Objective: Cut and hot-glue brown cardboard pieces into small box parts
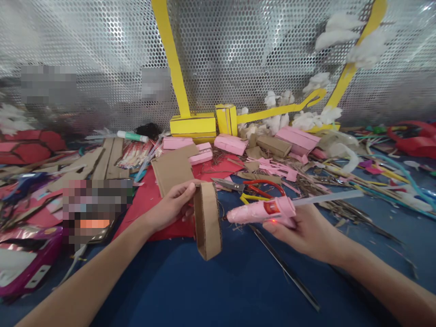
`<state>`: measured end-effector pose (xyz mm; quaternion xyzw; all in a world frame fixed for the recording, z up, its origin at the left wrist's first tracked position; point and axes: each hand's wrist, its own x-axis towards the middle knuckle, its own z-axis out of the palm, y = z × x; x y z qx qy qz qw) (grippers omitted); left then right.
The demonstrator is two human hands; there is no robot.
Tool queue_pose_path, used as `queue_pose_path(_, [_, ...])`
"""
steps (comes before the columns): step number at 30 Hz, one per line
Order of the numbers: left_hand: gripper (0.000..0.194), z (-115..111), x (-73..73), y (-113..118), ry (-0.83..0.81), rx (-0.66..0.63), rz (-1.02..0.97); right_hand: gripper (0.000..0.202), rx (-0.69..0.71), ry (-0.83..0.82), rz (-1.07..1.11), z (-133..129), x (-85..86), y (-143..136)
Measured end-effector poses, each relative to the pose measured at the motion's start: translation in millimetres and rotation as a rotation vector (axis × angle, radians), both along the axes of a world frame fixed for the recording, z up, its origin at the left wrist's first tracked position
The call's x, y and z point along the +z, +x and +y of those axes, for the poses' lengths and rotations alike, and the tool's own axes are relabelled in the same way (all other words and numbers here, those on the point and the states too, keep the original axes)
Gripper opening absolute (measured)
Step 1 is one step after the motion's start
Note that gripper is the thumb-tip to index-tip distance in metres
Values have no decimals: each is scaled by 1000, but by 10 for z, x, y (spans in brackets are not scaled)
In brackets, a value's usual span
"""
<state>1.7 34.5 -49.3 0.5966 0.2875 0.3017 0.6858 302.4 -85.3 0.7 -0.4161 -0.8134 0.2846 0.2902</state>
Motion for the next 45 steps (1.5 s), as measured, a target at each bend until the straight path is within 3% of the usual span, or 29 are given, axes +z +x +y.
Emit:
queue_pose_path(7, [42,5,-8,-2,-5,6,-11,32,-40,49,-79,-28,-75,55])
queue_pose_path(20, [44,-9,19,11,-7,-2,-20,36,59,56,-86,-7,-49,56])
queue_pose_path(26, [43,4,-1,1,-4,-1,-21,32,11,104,-138,-36,-99,90])
queue_pose_path(34, [43,-2,5,5,-8,4,-24,27,-33,103,-175,-54,0,13])
queue_pose_path(41, [42,-13,24,16,-16,-5,-31,22,28,95,-217,-69,-107,85])
queue_pose_path(45, [45,-15,25,12,-13,1,-22,19,43,75,-199,-63,-58,48])
